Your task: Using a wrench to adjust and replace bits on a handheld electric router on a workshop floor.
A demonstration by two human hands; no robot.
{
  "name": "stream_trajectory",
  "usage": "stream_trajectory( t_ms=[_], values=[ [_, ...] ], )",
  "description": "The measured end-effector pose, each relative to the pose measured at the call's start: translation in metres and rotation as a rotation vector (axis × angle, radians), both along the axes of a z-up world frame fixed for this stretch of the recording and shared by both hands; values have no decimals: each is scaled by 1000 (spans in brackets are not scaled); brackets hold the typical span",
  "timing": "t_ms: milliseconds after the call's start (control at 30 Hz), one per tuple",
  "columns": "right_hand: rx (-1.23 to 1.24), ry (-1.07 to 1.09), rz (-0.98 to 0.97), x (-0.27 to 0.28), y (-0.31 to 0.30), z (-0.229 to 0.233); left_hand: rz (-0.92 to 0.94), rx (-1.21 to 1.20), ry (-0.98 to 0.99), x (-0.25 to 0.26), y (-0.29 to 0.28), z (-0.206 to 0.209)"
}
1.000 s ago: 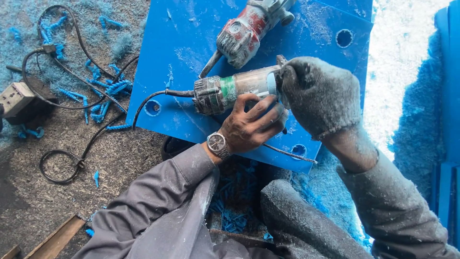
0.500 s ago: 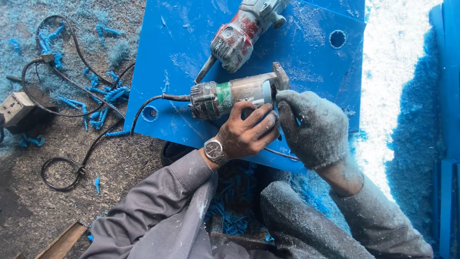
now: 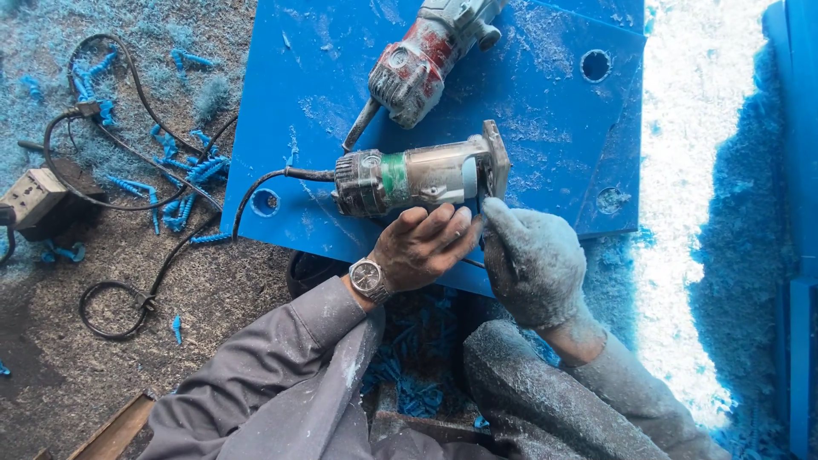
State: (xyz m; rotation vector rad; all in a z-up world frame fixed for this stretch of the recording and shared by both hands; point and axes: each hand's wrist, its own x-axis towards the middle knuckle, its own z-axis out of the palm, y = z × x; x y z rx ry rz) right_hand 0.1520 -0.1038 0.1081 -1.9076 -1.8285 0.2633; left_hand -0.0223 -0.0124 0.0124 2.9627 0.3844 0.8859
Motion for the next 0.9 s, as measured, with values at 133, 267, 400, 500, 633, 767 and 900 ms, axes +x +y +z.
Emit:
stream_trajectory(
  t_ms=[133, 267, 400, 500, 633, 767, 900],
  values=[
    [116, 62, -1, -4, -11, -13, -68, -59, 57, -3, 3, 4],
    [116, 66, -31, -3, -15, -18, -127, -127, 5, -7, 16, 11],
    [32, 67, -29, -6, -13, -3, 82, -277, -33, 3, 58, 56],
    [-48, 84, -19, -14, -10, 14, 169, -393, 115, 3, 69, 62],
    [-416, 0, -241, -26, -7, 25, 140, -487, 283, 7, 59, 48],
    [-534, -126, -360, -17, -5, 26, 179, -449, 229, 11, 50, 42],
    [-808, -281, -205, -5, 14, 29, 170, -384, 205, 12, 51, 42]
  ],
)
